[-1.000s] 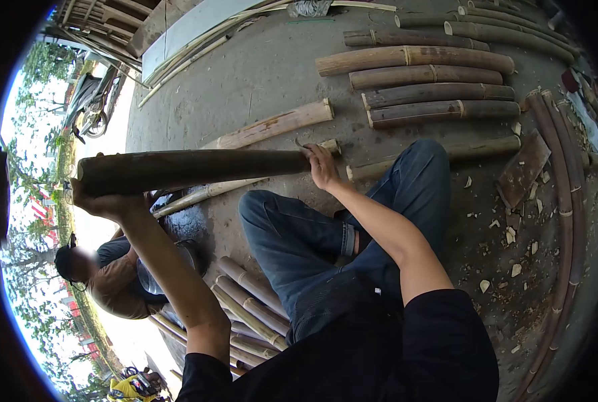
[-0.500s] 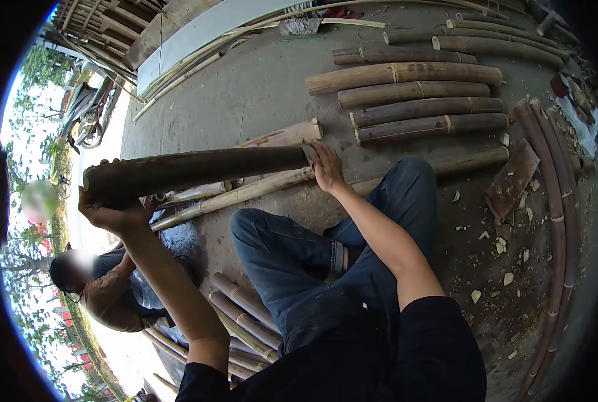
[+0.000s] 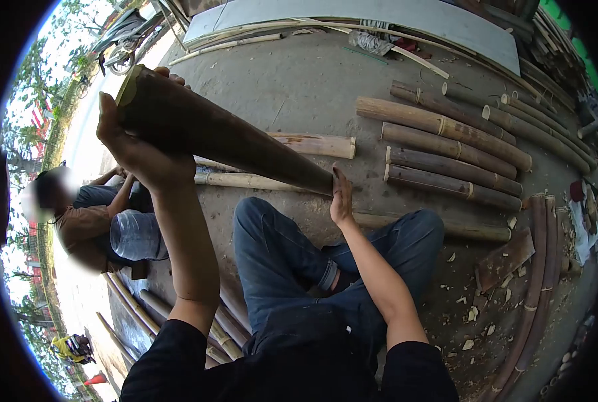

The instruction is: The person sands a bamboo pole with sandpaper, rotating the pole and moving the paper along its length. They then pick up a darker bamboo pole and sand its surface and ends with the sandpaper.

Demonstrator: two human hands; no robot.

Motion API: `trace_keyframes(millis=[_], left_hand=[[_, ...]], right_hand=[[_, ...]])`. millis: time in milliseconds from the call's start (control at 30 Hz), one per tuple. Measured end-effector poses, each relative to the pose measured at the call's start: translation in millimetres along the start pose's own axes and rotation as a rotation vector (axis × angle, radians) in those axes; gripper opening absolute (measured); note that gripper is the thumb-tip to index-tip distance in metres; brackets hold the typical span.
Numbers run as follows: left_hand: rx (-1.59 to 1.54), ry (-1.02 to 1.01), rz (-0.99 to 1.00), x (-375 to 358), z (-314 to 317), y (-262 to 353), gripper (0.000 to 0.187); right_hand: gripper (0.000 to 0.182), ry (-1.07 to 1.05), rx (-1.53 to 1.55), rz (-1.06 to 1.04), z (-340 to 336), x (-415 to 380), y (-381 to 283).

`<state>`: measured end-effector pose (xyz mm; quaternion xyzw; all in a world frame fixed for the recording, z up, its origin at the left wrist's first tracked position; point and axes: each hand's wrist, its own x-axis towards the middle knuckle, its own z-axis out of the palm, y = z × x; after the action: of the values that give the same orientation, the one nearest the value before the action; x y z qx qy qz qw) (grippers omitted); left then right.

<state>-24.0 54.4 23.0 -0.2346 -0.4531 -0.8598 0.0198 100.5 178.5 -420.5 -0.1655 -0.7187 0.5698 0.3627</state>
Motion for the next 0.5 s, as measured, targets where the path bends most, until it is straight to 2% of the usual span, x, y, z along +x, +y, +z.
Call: trace_keyframes(millis=[33,100,133,167,267,333,400,467,500], left_hand=[[0.054,-0.02,0.035,0,3,-3,0.064],[0.083,-0.02,0.064,2,10,-7,0.068],[0.08,-0.022,0.062,4,11,-8,0.068],[0.09,-0.013,0.087,5,12,-9,0.069],[0.096,0.004,0.089,6,13,-7,0.072],[0.129,0.021,0.088,2,15,-6,0.072],[0.157,0.036,0.084,5,17,-6,0.071],[0.202,0.101,0.156,15,9,-9,0.07],[0.244,0.141,0.171,18,8,-8,0.07]], right_hand=[[0.069,0.051,0.058,0.004,8,-2,20],[0.069,0.085,0.047,0.033,19,10,-8],[0.069,0.114,0.046,0.072,26,18,-38],[0.065,0.129,0.086,-0.078,29,33,-83],[0.058,0.116,0.14,-0.268,38,75,-231],[0.056,0.175,0.12,-0.395,49,89,-279],[0.055,0.216,0.11,-0.448,49,97,-273],[0.055,0.19,0.108,-0.437,55,84,-232],[0.058,0.165,0.06,-0.328,48,71,-204]])
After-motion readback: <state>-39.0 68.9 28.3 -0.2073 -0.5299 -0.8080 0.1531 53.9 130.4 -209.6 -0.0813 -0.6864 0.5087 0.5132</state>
